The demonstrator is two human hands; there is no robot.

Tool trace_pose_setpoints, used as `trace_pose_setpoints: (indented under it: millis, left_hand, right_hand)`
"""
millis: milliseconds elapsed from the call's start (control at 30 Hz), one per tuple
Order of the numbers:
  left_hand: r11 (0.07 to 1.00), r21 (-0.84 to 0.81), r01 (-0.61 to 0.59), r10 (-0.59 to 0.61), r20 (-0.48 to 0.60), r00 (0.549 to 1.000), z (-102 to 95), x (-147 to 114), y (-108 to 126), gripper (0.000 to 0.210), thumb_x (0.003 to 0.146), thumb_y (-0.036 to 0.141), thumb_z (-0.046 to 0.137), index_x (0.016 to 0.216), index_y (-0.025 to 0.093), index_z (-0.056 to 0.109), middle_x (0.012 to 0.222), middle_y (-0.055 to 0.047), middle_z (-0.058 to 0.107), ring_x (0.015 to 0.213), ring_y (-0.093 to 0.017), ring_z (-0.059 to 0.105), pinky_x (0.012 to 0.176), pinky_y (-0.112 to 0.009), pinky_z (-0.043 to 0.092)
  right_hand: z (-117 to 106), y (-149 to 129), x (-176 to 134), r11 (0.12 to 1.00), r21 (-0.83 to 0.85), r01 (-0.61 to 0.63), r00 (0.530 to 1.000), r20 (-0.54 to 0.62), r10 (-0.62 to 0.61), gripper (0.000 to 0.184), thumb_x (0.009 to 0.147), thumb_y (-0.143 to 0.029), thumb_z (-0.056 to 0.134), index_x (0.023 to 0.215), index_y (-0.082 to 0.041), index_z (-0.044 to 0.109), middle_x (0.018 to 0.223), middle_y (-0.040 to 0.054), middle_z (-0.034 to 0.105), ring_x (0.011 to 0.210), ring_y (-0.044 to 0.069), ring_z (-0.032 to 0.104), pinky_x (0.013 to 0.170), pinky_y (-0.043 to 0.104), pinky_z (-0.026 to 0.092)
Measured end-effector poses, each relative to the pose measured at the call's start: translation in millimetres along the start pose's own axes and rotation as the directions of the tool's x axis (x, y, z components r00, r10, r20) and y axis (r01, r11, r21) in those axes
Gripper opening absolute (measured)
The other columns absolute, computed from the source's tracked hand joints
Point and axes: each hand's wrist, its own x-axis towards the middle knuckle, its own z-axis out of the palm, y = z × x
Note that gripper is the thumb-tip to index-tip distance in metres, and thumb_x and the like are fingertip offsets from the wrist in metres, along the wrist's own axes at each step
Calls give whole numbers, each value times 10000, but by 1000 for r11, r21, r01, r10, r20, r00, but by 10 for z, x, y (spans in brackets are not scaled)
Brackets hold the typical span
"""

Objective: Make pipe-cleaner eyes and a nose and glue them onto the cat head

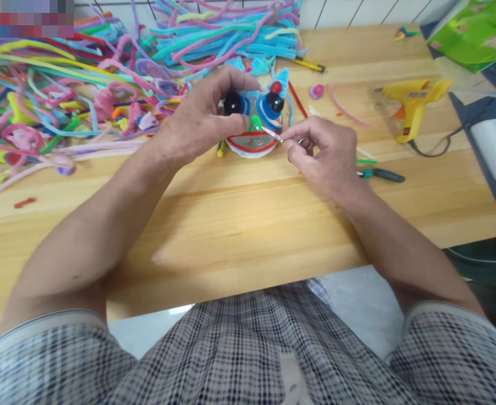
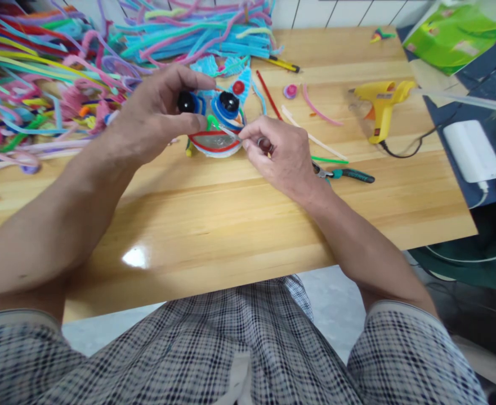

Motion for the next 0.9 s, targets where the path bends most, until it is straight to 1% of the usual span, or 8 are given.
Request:
trace_pose_setpoints:
  millis: [100,233,333,400,500,633,767,900]
  left_hand:
    - [1000,-19,3,-3,-2,1000,4,5,-26,495,746,372,915,1209,488,784,1150,7,759,1022,-326,689,901,-500,502]
    - [996,-87,28,-31,-34,999,31,-4,31,512,688,245,882,1177,374,803,1107,-3,744,979,-272,663,866,-425,438]
    - [995,-94,37,-40,-31,999,38,-5,46,498,710,196,850,1195,295,796,1111,-24,740,979,-258,660,869,-410,432]
    - [997,-75,22,-24,-24,999,33,3,22,504,721,223,867,1210,325,795,1125,-18,748,983,-273,664,869,-422,449]
    - [998,-66,-20,20,-6,1000,22,17,-34,544,701,271,914,1205,438,796,1146,11,756,993,-297,661,872,-445,476]
    - [997,-66,-41,39,-26,999,11,33,-90,558,707,179,840,1224,384,799,1173,-6,745,1027,-298,651,905,-453,462]
    - [998,-37,-51,51,16,999,-3,47,-126,542,722,258,899,1223,427,778,1152,1,745,967,-299,643,866,-455,483]
    - [998,-55,-44,44,8,999,4,39,-109,449,818,335,890,1251,344,773,1179,-20,730,1031,-286,671,931,-457,496]
  right_hand:
    - [-2,0,-1,999,-33,9,1000,-8,-10,73,982,-417,784,947,-353,783,776,-20,785,695,209,719,630,372,586]
    - [-8,-3,0,999,-36,11,1000,-6,-11,78,986,-422,776,952,-352,785,779,-17,788,707,214,728,622,373,583]
    - [-12,-8,0,999,-41,16,1000,-3,-16,68,988,-405,773,952,-348,786,784,-14,790,706,212,725,632,372,585]
    - [-14,-13,-1,999,-42,25,1000,-3,-25,63,992,-389,765,953,-345,786,792,-15,792,697,207,719,642,374,586]
    - [-15,-18,-3,999,-31,14,1000,-1,-14,59,993,-389,768,951,-350,781,794,-18,788,694,209,713,653,380,587]
    - [-17,-20,-4,1000,-1,-11,1000,15,11,55,983,-401,787,957,-353,776,784,-19,775,707,214,713,651,377,584]
    - [-23,-27,-1,1000,-22,15,1000,9,-15,34,983,-359,775,954,-345,786,799,-18,787,692,202,708,661,372,588]
    - [-27,-37,2,997,-36,65,998,1,-65,66,990,-317,744,946,-334,790,798,-17,791,669,192,705,672,368,595]
